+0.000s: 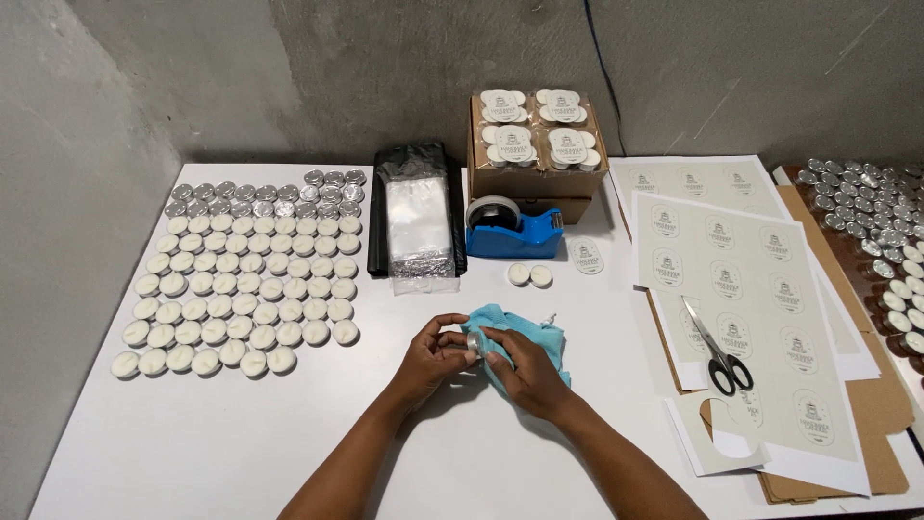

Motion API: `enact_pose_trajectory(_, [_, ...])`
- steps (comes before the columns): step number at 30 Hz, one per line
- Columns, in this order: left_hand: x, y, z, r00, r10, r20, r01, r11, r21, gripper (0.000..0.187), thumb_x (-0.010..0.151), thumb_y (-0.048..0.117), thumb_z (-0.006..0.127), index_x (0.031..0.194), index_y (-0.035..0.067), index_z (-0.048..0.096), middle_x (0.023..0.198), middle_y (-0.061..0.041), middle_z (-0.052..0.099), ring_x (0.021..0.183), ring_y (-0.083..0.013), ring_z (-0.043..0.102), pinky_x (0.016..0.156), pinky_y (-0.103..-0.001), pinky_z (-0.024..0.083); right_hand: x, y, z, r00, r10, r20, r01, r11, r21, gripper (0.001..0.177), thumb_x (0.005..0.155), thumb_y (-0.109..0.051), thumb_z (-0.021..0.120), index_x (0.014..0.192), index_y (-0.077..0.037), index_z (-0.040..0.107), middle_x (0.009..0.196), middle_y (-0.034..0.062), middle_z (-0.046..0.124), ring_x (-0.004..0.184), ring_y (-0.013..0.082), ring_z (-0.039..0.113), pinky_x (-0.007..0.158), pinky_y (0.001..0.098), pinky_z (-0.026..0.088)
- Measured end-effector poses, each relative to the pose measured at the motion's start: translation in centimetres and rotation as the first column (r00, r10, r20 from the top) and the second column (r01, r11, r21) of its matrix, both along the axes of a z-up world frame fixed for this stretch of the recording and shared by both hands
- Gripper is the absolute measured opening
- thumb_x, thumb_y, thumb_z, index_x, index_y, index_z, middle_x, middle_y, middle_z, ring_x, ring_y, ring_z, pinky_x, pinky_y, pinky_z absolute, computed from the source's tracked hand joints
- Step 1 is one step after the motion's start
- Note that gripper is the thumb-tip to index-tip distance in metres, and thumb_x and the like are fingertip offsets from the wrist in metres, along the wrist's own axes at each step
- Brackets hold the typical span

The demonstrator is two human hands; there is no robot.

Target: Cutting paper labels from a sheet with scissors and applying them to the bottom of tealight candles before cleaning them.

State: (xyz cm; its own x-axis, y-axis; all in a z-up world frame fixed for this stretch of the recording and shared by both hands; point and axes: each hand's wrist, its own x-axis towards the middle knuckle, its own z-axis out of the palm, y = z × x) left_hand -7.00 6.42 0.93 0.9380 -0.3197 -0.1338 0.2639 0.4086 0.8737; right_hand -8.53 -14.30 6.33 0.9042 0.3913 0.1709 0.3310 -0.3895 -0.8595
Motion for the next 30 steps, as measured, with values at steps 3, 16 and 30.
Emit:
enact_pose_trajectory(3, [-0.1, -0.4, 1.0, 0.999, 0.05, -0.006, -0.05, 0.999, -0.004, 0.053, 0.082, -0.001, 0.08, 0.131, 0.002, 0.06, 0.102, -0.013, 0.067, 0.091, -0.02, 0.077, 0.086, -0.032, 0.064, -0.3, 0.2, -0.1, 1.0, -0.016, 0.014, 0.016, 1.0, -0.002, 0.036, 0.105, -0.017, 0.056, 0.135, 0.002, 0.06, 0.116, 0.0225, 0.071, 0.116, 0.0397, 0.068, 0.1, 0.0533, 0.054])
enact_pose_trajectory(16, [-0.2, -1.5, 0.5, 0.986, 0.167, -0.014, -0.164, 0.979, 0.121, 0.041, 0.081, 0.005, 0.089, 0.116, -0.003, 0.07, 0.097, -0.018, 0.067, 0.086, -0.0186, 0.076, 0.083, -0.034, 0.063, -0.8, 1.0, -0.6, 0.888, -0.066, 0.454, 0.054, 0.998, 0.039, 0.026, 0.098, -0.008, 0.066, 0.122, -0.001, 0.071, 0.086, 0.0114, 0.067, 0.082, 0.0294, 0.07, 0.071, 0.0389, 0.058])
enact_pose_trajectory(30, [-0.8, -1.4, 1.5, 0.988, 0.124, -0.095, -0.125, 0.992, -0.004, 0.04, 0.078, 0.0, 0.087, 0.115, -0.002, 0.072, 0.093, -0.015, 0.071, 0.085, -0.0155, 0.072, 0.075, -0.026, 0.06, -0.5, 0.6, -1.2, 0.886, -0.062, 0.46, 0.025, 0.996, 0.087, 0.034, 0.098, -0.006, 0.062, 0.131, -0.004, 0.071, 0.084, 0.0135, 0.07, 0.074, 0.0294, 0.068, 0.065, 0.0372, 0.055])
